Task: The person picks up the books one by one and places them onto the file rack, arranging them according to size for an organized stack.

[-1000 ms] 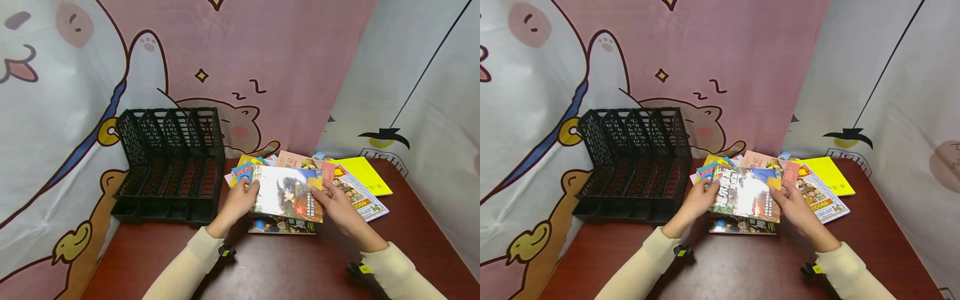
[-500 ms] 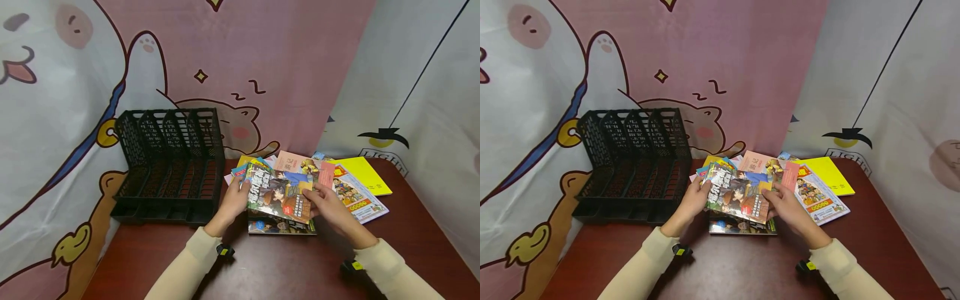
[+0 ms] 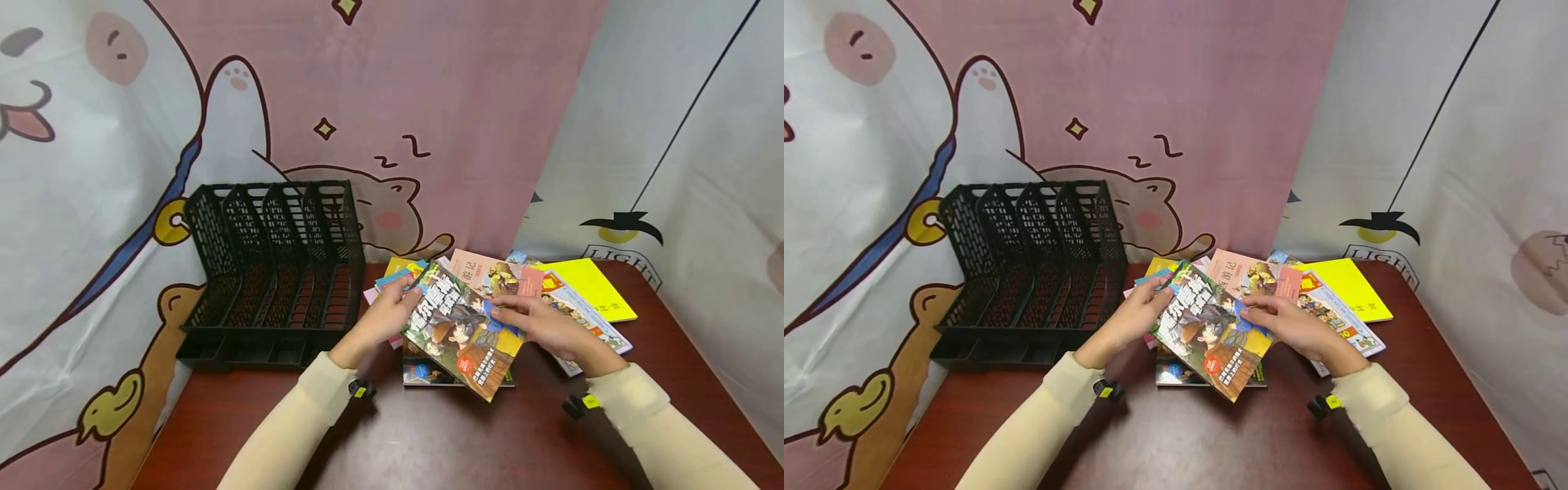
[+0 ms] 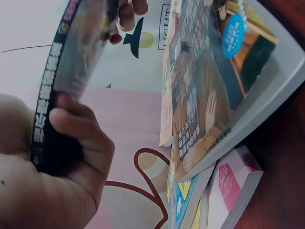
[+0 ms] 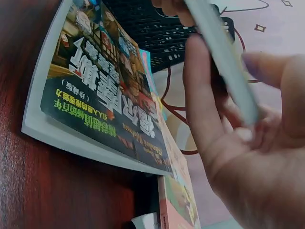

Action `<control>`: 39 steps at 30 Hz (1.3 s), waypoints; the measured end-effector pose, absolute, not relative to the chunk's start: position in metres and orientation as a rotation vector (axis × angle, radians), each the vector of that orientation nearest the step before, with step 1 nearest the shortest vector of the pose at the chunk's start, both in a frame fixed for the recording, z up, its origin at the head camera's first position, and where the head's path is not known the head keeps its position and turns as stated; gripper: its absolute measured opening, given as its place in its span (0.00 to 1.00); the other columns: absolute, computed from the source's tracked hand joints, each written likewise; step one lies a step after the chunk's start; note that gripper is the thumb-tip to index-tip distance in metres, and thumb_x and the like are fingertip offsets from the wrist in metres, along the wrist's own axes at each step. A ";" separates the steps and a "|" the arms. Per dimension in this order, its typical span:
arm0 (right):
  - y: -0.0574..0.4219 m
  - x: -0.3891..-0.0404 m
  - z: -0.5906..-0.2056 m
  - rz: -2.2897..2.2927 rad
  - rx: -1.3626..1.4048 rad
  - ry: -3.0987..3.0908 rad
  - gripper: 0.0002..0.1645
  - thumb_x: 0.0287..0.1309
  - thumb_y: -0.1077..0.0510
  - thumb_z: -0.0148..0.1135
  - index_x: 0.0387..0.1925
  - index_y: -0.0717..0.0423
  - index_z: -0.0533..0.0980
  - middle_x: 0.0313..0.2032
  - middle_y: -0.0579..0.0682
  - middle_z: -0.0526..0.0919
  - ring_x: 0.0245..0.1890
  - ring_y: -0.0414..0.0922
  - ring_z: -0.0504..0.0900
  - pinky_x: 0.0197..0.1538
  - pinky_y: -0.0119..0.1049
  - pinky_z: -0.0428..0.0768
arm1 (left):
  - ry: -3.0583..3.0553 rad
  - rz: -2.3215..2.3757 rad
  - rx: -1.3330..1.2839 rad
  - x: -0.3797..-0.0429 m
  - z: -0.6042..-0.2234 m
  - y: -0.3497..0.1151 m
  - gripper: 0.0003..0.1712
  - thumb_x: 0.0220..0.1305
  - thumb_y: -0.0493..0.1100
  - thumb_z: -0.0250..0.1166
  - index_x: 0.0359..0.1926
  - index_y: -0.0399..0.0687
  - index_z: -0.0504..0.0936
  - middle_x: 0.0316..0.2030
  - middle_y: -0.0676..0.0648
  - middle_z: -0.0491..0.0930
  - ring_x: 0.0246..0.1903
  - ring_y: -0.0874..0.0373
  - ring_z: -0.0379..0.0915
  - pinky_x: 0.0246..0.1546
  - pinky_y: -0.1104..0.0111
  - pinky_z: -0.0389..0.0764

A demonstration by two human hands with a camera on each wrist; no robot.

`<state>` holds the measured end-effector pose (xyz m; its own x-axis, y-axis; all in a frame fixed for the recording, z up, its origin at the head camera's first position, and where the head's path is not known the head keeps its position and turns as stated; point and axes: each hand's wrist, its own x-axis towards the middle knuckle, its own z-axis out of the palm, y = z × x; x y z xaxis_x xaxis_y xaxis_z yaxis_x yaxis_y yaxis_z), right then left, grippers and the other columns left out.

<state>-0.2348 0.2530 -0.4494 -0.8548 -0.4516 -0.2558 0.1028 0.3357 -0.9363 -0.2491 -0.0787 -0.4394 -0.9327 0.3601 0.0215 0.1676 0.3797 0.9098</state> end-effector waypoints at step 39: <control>0.170 -0.203 -0.475 -1.887 -0.337 2.140 0.31 0.88 0.50 0.53 0.77 0.66 0.63 0.27 0.41 0.82 0.23 0.37 0.79 0.31 0.34 0.81 | 2.198 1.981 0.332 -0.253 -0.421 -0.078 0.24 0.75 0.65 0.71 0.59 0.57 0.89 0.51 0.53 0.92 0.49 0.58 0.91 0.55 0.58 0.90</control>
